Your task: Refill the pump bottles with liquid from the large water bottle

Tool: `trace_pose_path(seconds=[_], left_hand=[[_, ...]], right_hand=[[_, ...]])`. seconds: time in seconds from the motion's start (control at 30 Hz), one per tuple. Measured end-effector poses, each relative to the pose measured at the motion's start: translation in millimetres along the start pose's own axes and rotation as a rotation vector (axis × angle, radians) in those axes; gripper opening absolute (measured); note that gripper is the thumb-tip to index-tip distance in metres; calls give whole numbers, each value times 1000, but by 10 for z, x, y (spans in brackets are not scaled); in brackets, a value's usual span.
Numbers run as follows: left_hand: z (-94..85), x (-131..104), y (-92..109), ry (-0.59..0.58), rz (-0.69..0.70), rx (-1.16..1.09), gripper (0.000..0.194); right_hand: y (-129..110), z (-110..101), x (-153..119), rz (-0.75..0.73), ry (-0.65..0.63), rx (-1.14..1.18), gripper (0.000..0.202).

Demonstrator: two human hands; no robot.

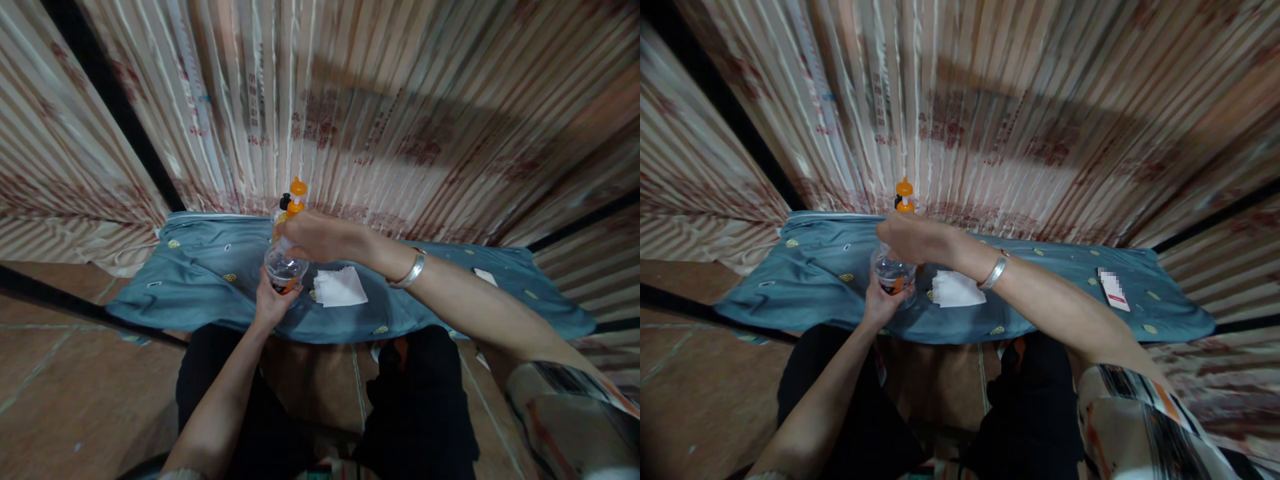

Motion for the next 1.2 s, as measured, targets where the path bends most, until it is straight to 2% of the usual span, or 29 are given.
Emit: trace_pose_path(seconds=[0.07, 0.17, 0.27, 0.37, 0.47, 0.6, 0.77, 0.93, 1.07, 1.2], left_hand=[[-5, 5, -6, 6, -5, 17, 77], [-12, 20, -22, 18, 1, 38, 78], [-20, 32, -28, 22, 20, 58, 76], [-28, 32, -17, 27, 36, 85, 75], [-33, 31, -4, 41, 36, 114, 76], [-30, 36, -1, 49, 31, 133, 76], [-39, 42, -24, 73, 44, 165, 77], [-57, 45, -72, 66, 72, 174, 76], [-64, 52, -100, 65, 63, 186, 81], [-62, 49, -95, 77, 47, 180, 82]], right_hand=[[-73, -73, -92, 27, -3, 36, 16], [-187, -138, -303, 162, 70, 98, 21], [-326, -13, -607, 287, 116, 277, 33], [-475, 308, -993, 431, 138, 533, 45], [-596, 748, -1417, 626, 43, 734, 45], [-642, 1298, -1974, 863, -68, 794, 40], [-460, 1759, -2632, 1164, -104, 766, 38], [-87, 2010, -3148, 1391, -218, 590, 31], [158, 2156, -3352, 1462, -291, 471, 32], [278, 2272, -3411, 1475, -303, 397, 37]])
Point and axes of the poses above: each hand's wrist, its own x-axis towards the middle knuckle, its own z-axis out of the palm, y = z × x, the point moved 2 cm from there along x, towards the middle knuckle, and after that the axes turned 10 degrees about -x, right-handed, at the moved point
